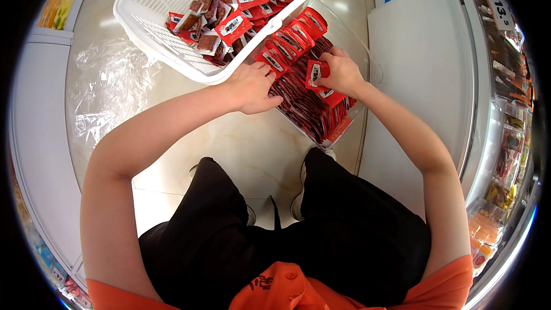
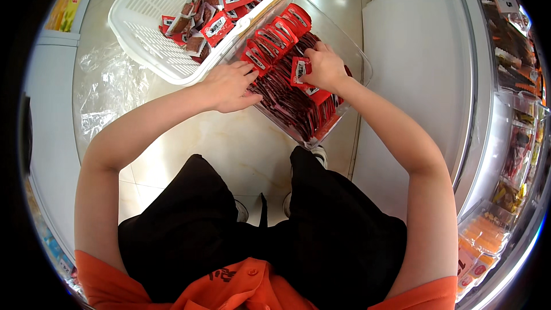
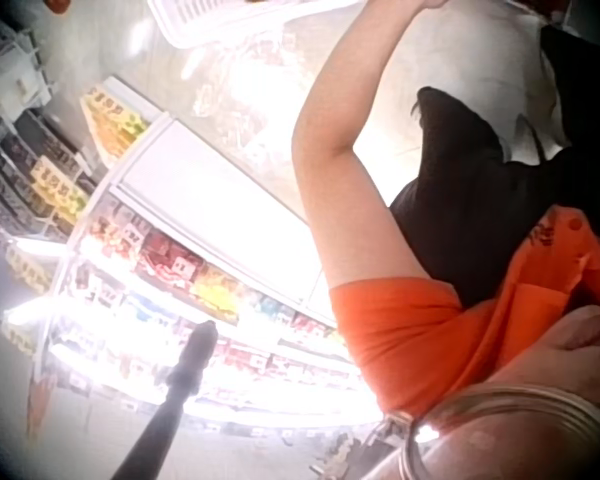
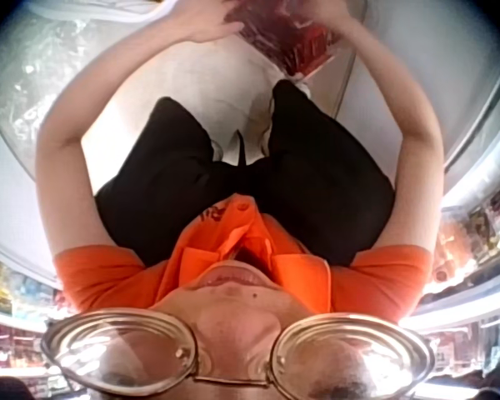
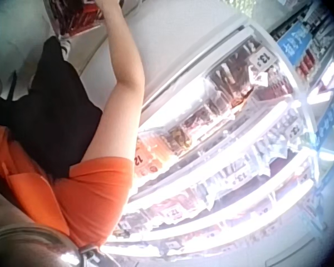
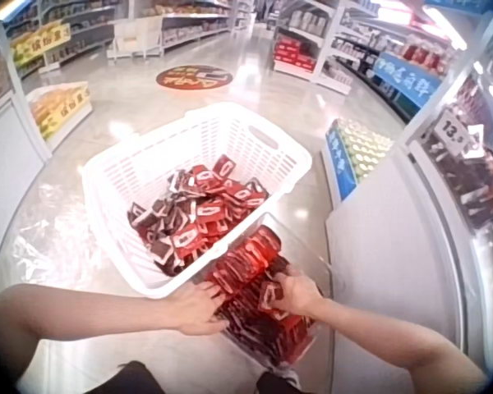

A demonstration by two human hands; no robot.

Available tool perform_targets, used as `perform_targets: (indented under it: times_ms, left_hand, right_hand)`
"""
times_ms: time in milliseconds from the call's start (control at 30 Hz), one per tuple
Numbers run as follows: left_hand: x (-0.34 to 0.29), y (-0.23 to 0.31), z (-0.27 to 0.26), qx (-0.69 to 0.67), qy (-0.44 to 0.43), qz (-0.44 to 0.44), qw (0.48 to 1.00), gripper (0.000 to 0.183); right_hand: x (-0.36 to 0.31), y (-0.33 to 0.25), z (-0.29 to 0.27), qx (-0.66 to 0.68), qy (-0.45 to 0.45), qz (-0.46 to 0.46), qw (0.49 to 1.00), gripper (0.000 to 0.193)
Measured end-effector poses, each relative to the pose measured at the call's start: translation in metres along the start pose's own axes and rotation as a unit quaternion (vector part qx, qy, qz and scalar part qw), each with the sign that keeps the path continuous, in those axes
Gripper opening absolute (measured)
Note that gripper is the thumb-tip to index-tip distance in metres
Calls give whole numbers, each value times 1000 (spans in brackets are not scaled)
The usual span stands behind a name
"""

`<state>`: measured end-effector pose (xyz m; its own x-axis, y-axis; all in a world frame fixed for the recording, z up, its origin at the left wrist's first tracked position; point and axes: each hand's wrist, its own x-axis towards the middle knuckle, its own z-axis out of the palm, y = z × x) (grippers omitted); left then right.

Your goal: The person sorts red packets from a plastic bag and a container into a white basket while sitting on the floor.

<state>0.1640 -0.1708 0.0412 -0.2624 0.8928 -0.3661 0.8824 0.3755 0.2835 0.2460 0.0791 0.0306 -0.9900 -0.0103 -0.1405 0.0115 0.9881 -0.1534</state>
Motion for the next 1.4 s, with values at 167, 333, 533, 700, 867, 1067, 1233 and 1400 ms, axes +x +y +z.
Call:
perform_targets:
  times_ms: [167,333,533,700,867,1067,1233,1400]
  left_hand:
    - [3,1,-3,17,-21,2,1000,70]
    - [0,-1,2,2,-4,-3,1000,62]
    - [-9,8,2,-2,45,1,999,44]
    - [-20,14,7,-47,99,44,993,39]
    - [-10,10,5,-45,42,2,998,45]
    - [5,2,-6,-15,-54,-40,998,60]
    - [4,2,-3,-22,-45,-46,998,60]
    - [3,4,-3,-12,-36,-51,998,57]
  right_hand:
    - [11,-10,-17,-31,-168,-27,985,27]
    - [6,-49,-46,-118,-263,-28,957,20]
    - [4,-64,-38,223,-215,81,947,25]
    - [7,-77,1,525,-191,275,782,25]
    - [21,-96,9,562,-88,345,747,19]
    - [29,-71,4,531,-197,324,758,17]
    - [30,-12,-35,2,-169,100,981,29]
    - [-7,4,-27,-87,-245,33,965,26]
